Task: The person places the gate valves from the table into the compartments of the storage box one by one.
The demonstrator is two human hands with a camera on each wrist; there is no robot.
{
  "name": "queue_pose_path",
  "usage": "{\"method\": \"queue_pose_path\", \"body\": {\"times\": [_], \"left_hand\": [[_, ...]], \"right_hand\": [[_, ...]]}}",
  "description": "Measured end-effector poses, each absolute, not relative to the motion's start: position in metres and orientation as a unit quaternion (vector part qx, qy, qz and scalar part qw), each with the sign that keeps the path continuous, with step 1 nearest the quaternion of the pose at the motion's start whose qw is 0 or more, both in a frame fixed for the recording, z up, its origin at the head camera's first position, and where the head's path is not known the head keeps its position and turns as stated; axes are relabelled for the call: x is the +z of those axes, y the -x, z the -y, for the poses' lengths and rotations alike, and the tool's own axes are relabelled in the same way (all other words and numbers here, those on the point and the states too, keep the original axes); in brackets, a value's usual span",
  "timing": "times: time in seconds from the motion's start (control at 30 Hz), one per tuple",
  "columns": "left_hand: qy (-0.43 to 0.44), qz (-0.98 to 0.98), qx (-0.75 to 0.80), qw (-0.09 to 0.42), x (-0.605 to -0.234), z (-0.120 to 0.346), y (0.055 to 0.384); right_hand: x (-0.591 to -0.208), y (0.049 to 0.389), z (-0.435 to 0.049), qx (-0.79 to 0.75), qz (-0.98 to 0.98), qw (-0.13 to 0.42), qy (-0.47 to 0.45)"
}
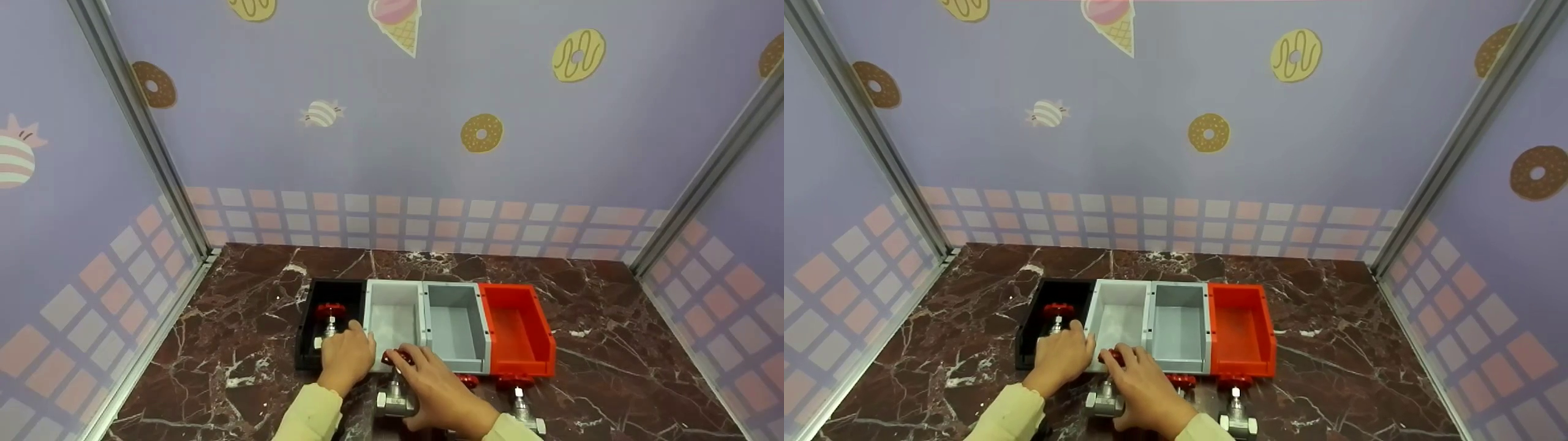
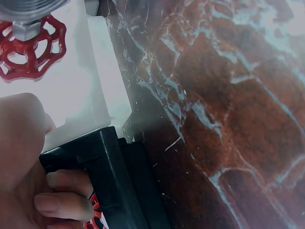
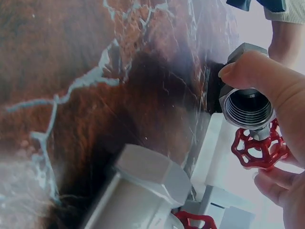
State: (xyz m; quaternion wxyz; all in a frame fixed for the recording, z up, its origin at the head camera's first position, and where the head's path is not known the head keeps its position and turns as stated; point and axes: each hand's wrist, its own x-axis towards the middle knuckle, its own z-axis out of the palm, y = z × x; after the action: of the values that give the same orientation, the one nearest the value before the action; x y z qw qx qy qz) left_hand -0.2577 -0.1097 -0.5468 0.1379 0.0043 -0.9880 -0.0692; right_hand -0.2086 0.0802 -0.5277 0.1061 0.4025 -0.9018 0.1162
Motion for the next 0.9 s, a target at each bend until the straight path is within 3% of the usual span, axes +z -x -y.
{"method": "queue_pose_path", "body": {"times": [0.53,0.9], "left_hand": [[0.004,0.989,-0.058,0.139,-0.547,0.109,0.258],[0.006,0.986,-0.055,0.156,-0.547,0.111,0.257]], "right_hand": [[-0.519,0.225,-0.079,0.121,0.903,0.105,-0.399],[-0.513,0.241,-0.081,0.129,0.913,0.07,-0.382]]}}
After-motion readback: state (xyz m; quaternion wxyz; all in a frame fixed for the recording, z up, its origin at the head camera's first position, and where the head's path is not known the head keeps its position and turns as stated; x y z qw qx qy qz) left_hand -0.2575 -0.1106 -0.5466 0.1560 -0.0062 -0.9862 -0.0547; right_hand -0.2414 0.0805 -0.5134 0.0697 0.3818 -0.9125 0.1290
